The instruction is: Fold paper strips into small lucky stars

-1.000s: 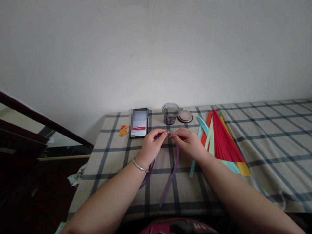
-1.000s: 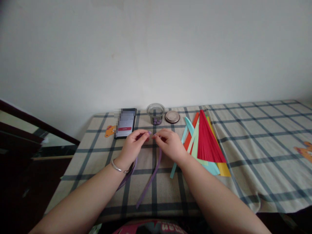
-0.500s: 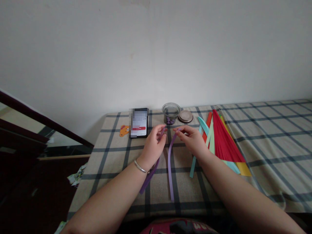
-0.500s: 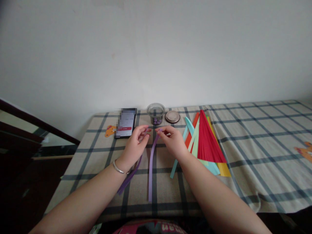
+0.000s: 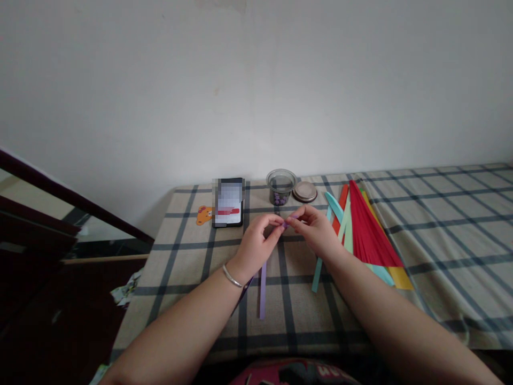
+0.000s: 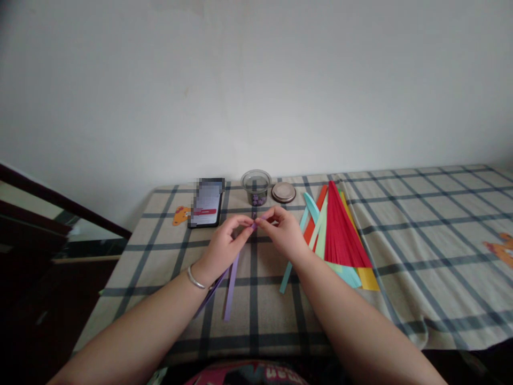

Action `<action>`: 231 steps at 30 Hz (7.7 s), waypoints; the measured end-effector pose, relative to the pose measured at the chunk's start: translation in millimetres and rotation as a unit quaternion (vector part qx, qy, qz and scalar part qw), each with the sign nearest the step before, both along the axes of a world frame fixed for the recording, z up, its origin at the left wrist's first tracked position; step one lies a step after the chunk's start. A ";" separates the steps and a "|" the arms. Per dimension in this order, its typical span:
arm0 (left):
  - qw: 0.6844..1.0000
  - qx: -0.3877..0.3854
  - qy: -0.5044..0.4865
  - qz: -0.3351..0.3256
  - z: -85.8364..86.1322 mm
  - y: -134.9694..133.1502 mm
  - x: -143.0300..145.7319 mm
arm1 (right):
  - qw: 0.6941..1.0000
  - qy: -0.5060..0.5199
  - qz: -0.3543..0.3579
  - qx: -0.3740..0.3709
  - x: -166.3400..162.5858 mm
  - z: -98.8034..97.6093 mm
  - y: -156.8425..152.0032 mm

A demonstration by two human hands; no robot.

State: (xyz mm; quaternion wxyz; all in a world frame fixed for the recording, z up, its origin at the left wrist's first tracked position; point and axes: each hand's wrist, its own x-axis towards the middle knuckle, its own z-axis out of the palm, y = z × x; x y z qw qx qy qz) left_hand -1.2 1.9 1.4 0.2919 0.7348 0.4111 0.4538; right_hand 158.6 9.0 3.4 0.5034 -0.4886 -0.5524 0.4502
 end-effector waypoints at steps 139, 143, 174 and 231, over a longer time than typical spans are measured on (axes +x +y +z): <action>0.941 -0.189 -0.279 -0.014 -1.7 3.5 1.2 | 0.979 -0.147 0.008 0.141 -1.6 -0.6 -7.5; 0.986 -0.033 -0.161 -0.002 5.2 0.5 -1.2 | 0.981 -0.142 0.014 0.132 -2.5 -1.3 -6.7; 0.965 -0.151 -0.215 0.012 0.5 2.9 1.0 | 0.999 -0.003 0.035 -0.009 -2.5 -1.7 -3.5; 0.983 -0.118 -0.141 0.011 -0.4 2.6 0.8 | 0.997 0.032 0.068 -0.034 -5.1 -4.5 -2.0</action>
